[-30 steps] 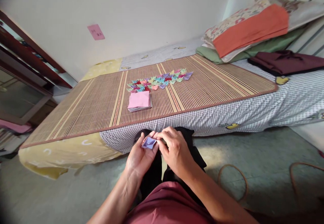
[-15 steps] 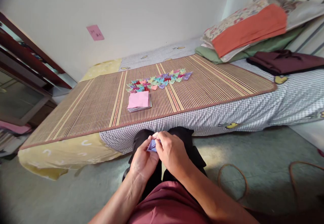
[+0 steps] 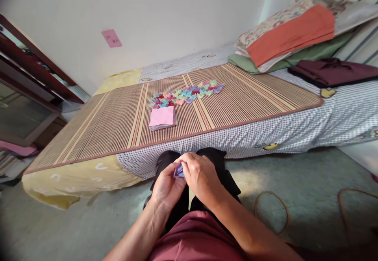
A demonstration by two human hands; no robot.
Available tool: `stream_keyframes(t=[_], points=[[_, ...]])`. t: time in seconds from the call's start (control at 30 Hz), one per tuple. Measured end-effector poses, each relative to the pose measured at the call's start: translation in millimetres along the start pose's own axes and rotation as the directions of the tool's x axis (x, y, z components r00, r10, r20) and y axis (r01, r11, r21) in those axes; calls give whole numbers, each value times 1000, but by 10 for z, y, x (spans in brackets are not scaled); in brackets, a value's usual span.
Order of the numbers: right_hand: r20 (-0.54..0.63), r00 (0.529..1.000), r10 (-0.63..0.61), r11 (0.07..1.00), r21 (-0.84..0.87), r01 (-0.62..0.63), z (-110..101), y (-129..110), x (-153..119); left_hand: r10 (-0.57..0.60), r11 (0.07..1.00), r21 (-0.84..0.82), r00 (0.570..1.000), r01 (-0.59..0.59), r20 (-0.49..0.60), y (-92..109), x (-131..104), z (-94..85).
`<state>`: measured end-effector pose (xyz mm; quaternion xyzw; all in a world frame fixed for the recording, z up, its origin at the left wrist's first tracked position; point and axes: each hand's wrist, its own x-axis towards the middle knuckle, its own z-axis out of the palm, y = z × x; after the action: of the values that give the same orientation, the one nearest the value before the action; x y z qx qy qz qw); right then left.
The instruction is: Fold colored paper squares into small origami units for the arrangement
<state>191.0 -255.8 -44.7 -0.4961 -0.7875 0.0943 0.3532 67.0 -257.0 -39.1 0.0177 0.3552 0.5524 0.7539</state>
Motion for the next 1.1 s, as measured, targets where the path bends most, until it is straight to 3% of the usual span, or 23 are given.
stream_keyframes(t=[0.2,0.6,0.8,1.1], points=[[49,994,97,976,189,-105,-129,48,-21,-4,1000,30,1000,4,-18,99,40,-69],[91,983,158,987,-15,-158,21,-31,-22,47,996,69,998,-50,35,50,7,-62],[12,994,109,984,-146,-106,72,-32,-51,62,994,86,997,-66,46,35,14,-55],[-30,999,40,986,-161,-44,118,-4,-83,120,981,143,989,-131,84,23,-26,-52]])
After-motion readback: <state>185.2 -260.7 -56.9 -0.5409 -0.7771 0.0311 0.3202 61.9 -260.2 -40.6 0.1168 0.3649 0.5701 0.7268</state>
